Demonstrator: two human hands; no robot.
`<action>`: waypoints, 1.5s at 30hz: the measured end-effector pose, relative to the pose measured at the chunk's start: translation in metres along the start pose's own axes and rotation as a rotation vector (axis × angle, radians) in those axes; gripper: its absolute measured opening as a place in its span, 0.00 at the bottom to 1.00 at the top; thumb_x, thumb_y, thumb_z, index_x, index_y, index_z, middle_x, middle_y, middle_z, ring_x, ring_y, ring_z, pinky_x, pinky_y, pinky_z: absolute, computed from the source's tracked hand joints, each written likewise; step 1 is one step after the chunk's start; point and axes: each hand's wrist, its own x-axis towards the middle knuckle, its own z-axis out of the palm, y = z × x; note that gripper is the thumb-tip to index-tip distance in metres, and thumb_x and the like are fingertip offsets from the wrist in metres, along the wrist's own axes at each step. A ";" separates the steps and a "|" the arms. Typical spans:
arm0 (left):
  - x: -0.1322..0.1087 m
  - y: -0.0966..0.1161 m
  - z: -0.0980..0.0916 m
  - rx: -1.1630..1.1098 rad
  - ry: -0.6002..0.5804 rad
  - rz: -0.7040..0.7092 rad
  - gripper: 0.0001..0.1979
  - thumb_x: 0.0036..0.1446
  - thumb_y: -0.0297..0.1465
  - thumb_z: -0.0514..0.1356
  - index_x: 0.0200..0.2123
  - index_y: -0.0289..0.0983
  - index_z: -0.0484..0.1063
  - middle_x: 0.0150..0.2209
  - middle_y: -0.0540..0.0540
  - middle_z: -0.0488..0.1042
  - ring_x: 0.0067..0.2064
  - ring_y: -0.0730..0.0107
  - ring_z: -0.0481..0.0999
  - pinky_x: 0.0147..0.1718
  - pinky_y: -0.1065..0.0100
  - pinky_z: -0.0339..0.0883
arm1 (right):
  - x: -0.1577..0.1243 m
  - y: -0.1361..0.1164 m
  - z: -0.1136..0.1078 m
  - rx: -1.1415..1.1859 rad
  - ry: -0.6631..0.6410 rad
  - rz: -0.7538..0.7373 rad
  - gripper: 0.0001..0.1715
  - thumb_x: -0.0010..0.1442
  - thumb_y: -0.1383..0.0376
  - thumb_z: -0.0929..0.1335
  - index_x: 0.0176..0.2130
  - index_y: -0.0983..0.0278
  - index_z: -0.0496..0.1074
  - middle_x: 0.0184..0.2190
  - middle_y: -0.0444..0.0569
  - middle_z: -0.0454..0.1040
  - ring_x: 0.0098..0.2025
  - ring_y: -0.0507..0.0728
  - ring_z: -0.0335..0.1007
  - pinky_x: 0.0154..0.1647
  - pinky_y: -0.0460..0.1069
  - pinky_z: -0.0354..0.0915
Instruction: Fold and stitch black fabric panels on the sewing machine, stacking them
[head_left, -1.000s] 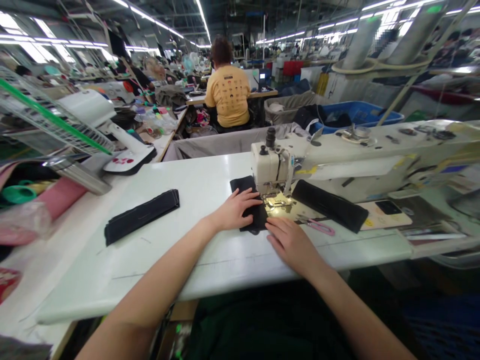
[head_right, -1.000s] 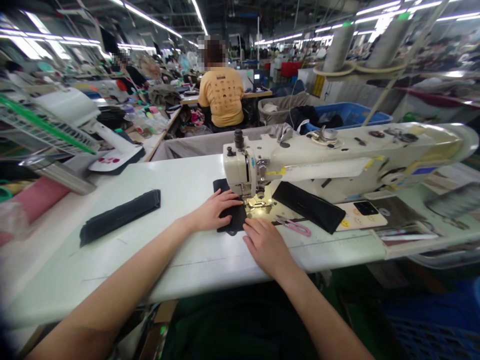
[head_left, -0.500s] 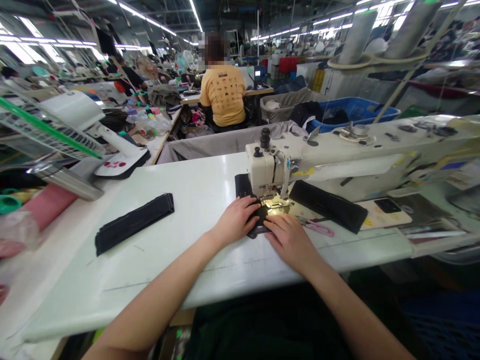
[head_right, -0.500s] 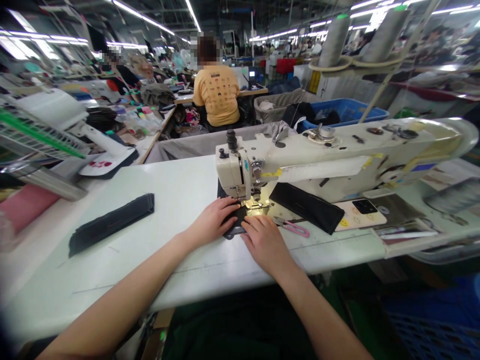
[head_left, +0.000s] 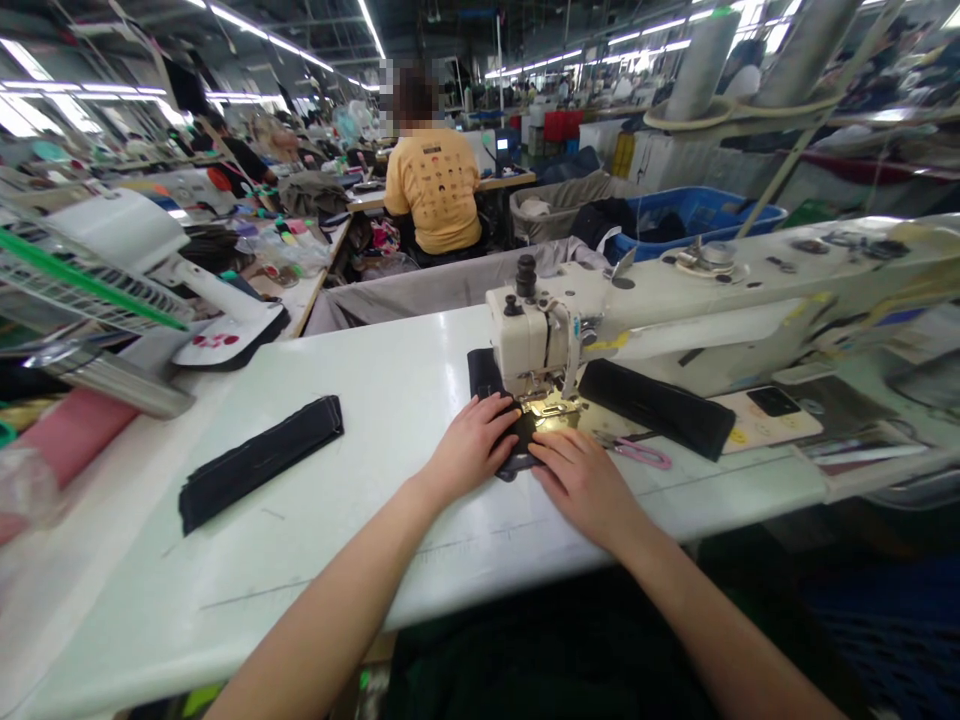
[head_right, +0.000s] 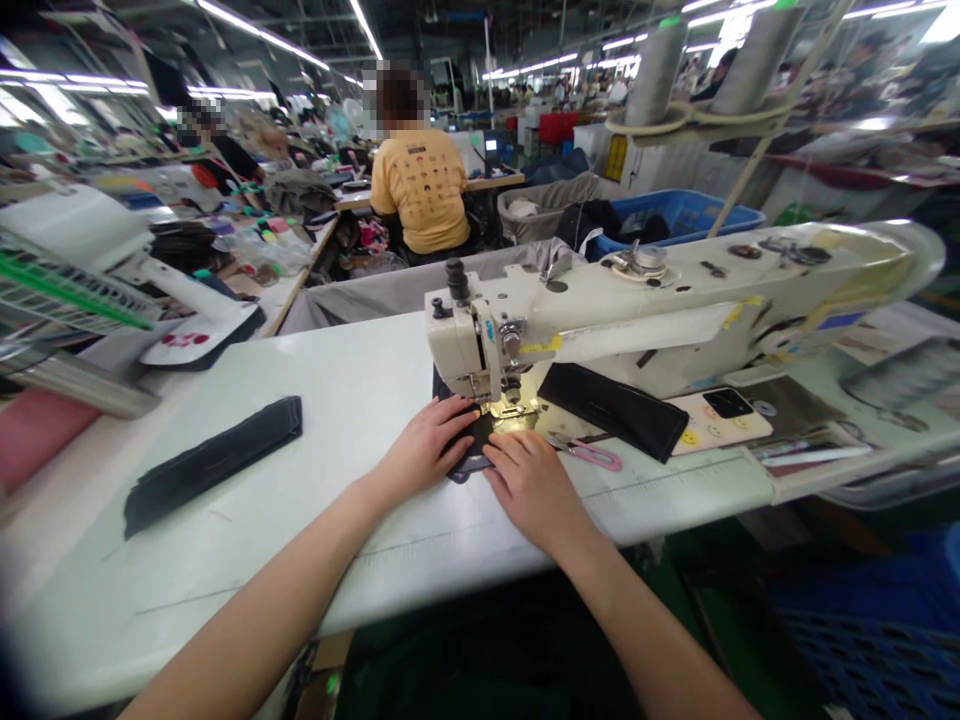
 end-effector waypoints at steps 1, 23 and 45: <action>0.000 0.000 0.000 0.005 -0.003 -0.001 0.19 0.66 0.32 0.57 0.58 0.37 0.72 0.62 0.37 0.70 0.64 0.52 0.67 0.64 0.44 0.60 | 0.000 0.000 0.000 0.002 -0.001 0.001 0.15 0.70 0.67 0.64 0.52 0.64 0.75 0.53 0.56 0.75 0.54 0.64 0.69 0.57 0.63 0.68; -0.007 -0.003 0.002 -0.026 0.032 0.118 0.16 0.66 0.29 0.58 0.55 0.34 0.75 0.58 0.37 0.74 0.59 0.53 0.73 0.60 0.47 0.68 | 0.001 -0.001 -0.001 0.040 -0.004 0.020 0.13 0.67 0.69 0.66 0.51 0.67 0.74 0.52 0.55 0.75 0.54 0.64 0.68 0.57 0.62 0.68; -0.005 0.001 -0.001 0.026 0.044 0.162 0.15 0.66 0.29 0.58 0.53 0.33 0.75 0.56 0.37 0.74 0.57 0.52 0.74 0.57 0.49 0.72 | 0.003 0.002 -0.001 0.023 -0.016 0.018 0.13 0.68 0.67 0.67 0.51 0.67 0.74 0.51 0.54 0.76 0.53 0.63 0.67 0.57 0.62 0.66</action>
